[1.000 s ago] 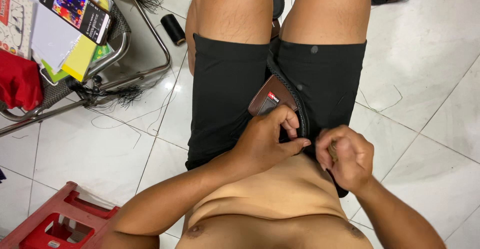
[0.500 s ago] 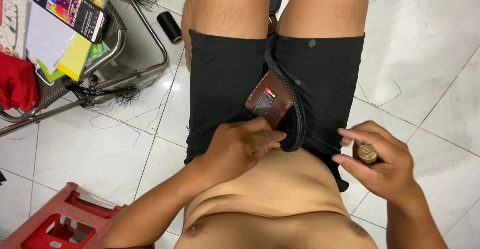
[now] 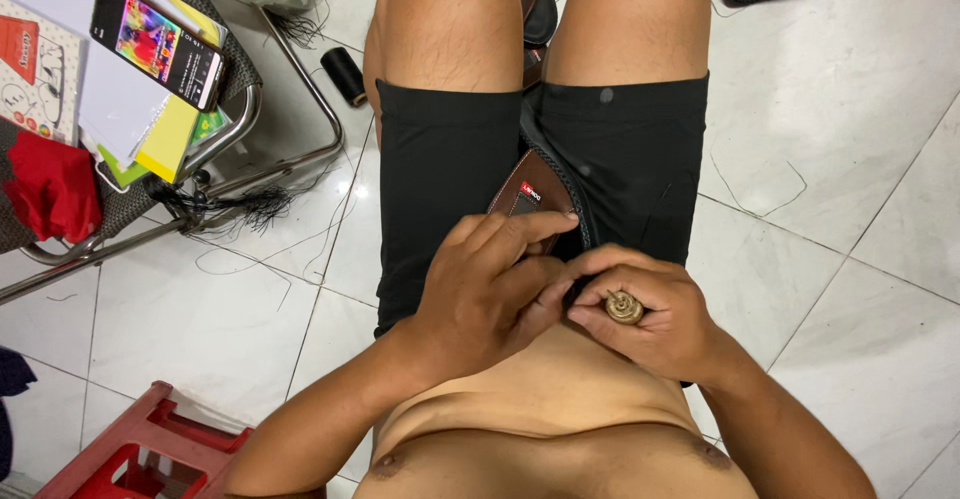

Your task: The person sits on the floor and uses a needle and thread to sew the strap of a brown sandal. They hold the sandal on their lap, repeatedly pushing the needle through the leather and pulling the thread to secure the strap.

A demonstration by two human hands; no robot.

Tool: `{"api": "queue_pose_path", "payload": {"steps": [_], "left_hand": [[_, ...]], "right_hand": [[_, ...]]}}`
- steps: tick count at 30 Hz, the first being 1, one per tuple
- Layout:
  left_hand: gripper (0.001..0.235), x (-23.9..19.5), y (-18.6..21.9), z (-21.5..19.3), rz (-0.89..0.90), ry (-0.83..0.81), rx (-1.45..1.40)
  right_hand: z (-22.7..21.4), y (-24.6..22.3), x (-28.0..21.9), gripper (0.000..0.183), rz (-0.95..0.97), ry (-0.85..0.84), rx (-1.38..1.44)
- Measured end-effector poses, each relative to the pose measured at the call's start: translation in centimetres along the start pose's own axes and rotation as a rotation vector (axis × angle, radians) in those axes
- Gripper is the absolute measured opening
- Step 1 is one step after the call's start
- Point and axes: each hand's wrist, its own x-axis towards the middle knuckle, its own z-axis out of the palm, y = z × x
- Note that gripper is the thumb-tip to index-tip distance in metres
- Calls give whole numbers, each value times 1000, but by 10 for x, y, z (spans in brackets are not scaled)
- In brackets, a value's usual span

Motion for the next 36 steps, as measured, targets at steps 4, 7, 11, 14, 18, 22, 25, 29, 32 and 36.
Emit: {"api": "queue_pose_path", "payload": {"steps": [4,7,11,14,18,22,25,29,32,36], "left_hand": [[15,-3,-8,20,-181,-73,8],[18,-15,-17,37,-272,-152,9],[14,-10,-21,36,-257,-153,-239],[13,-19,-26,31,-134,-121,-134],[6,-42,-53,-27,-217,-51,173],[12,-40,-43,-55,-160,73,688],[38,-44,-24,-19,-101,-74,592],[50,-38,-6,26,-187,-245,149],[19,-18,-7,7,-402,-509,-315],[22,-24,-23,16,-349,-310,-945]], "right_hand": [[-26,1,-2,12,-12,271,260],[-63,6,-9,12,-15,457,640],[-95,29,-26,33,-39,451,948],[-104,39,-29,32,17,527,1017],[-99,43,-23,31,66,618,998],[-76,35,-15,9,106,827,-163],[-62,25,-14,12,-249,608,-727],[-28,-5,-3,33,-160,160,-455],[-19,6,-10,18,118,150,-287],[-18,19,-23,7,268,115,-183]]}}
